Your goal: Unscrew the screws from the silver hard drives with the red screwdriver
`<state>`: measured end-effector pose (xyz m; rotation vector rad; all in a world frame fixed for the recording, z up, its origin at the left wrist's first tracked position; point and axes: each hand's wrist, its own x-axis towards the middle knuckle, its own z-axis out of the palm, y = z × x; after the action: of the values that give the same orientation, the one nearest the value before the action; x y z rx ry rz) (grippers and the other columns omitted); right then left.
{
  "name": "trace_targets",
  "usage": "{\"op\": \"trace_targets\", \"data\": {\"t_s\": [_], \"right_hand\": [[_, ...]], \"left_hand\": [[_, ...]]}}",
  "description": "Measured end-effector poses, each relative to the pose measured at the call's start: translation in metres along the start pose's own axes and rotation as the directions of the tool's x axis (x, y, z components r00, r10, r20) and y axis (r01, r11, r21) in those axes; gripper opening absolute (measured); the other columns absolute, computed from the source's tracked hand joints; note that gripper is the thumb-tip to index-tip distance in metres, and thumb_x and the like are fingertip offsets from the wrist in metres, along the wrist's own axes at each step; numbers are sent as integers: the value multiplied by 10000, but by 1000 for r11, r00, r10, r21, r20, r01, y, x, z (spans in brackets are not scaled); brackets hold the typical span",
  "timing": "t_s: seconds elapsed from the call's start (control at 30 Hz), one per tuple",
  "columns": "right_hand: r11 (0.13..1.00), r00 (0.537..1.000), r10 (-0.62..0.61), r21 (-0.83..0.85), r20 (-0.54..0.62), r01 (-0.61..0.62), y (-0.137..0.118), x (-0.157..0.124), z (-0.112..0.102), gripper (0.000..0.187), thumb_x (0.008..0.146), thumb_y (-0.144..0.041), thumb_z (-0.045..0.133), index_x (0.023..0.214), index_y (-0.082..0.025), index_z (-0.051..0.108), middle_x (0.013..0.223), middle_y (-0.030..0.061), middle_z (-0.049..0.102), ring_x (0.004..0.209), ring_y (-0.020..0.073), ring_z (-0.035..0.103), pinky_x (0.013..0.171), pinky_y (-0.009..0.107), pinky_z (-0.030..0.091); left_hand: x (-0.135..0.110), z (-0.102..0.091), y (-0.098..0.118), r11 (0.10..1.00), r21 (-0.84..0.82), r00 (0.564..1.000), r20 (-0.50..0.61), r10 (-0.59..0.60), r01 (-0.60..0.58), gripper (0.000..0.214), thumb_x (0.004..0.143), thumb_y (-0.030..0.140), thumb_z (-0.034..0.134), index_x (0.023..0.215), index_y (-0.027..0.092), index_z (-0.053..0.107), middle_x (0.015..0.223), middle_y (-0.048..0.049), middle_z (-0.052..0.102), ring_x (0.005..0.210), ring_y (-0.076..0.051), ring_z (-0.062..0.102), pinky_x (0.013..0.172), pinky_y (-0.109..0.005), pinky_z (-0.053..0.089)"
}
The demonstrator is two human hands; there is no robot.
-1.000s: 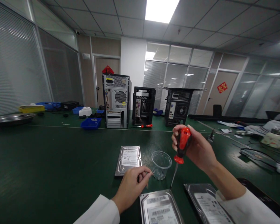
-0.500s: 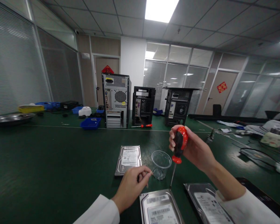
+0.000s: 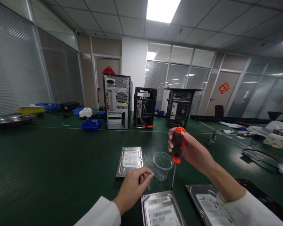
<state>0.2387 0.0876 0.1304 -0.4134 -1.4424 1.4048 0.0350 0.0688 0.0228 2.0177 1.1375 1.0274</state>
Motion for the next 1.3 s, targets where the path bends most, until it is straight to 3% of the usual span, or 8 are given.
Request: {"op": "trace_targets", "data": {"t_s": [0.23,0.4,0.67,0.77,0.87,1.0,1.2,1.3], "right_hand": [[997,998,-69,-40,-3,68,4,0,-1,270,785,-225,670,975,-283,487,696,-69,511,466,56,438,488,201,408],[1000,999,4,-22,41,-3,2,1,1,314,889,-477,463,1084,-240,527,858,20,534,662,126,521,635,294,472],[996,998,-62,-58,-4,61,-1,0,-2,231,783,-201,663,920,-258,485,797,-38,541,593,86,500,598,237,447],[998,999,-42,-50,28,43,-4,-1,-1,196,811,-325,631,927,-259,488,684,-51,488,494,78,413,527,235,416],[999,999,1,-48,48,1,-6,-2,1,286,880,-478,468,1044,-250,518,817,11,534,637,133,517,617,301,470],[997,1000,-3,-71,27,4,-6,-1,-1,228,872,-399,520,1004,-214,543,915,28,546,750,143,561,694,302,494],[995,999,-33,-96,33,36,-7,-1,-5,213,813,-265,630,830,-237,419,614,-70,512,441,82,460,495,226,427],[996,999,-19,-86,45,23,-9,-2,-2,170,855,-376,554,888,-241,458,589,-67,475,422,79,406,497,243,419]], "left_hand": [[1,1,-2,1000,-3,1000,-5,-3,2,231,888,286,483,829,156,664,600,-1,630,568,-137,548,569,-210,372],[1,0,-1,1000,-7,1000,-2,-2,2,245,892,306,480,833,156,665,600,0,632,564,-137,548,563,-210,371],[1,-1,0,1000,-7,1000,6,-8,8,244,891,310,480,842,160,666,613,-3,637,579,-141,552,582,-216,379],[1,0,1,1000,-6,1000,6,-12,12,237,886,306,484,850,161,669,613,-5,637,585,-145,556,587,-220,381],[1,-1,2,1000,-4,1000,8,-13,13,239,884,307,483,852,159,668,607,-5,635,578,-145,554,581,-220,378],[1,-1,3,1000,2,1000,8,-11,11,236,882,302,484,840,159,667,601,-5,632,574,-145,552,577,-220,375],[1,0,1,1000,3,1000,1,-5,5,232,884,299,482,838,158,661,604,-3,634,566,-141,545,567,-214,367],[1,0,0,1000,0,1000,0,-1,1,236,886,301,479,837,159,662,602,-2,634,569,-140,546,569,-211,369]]}}
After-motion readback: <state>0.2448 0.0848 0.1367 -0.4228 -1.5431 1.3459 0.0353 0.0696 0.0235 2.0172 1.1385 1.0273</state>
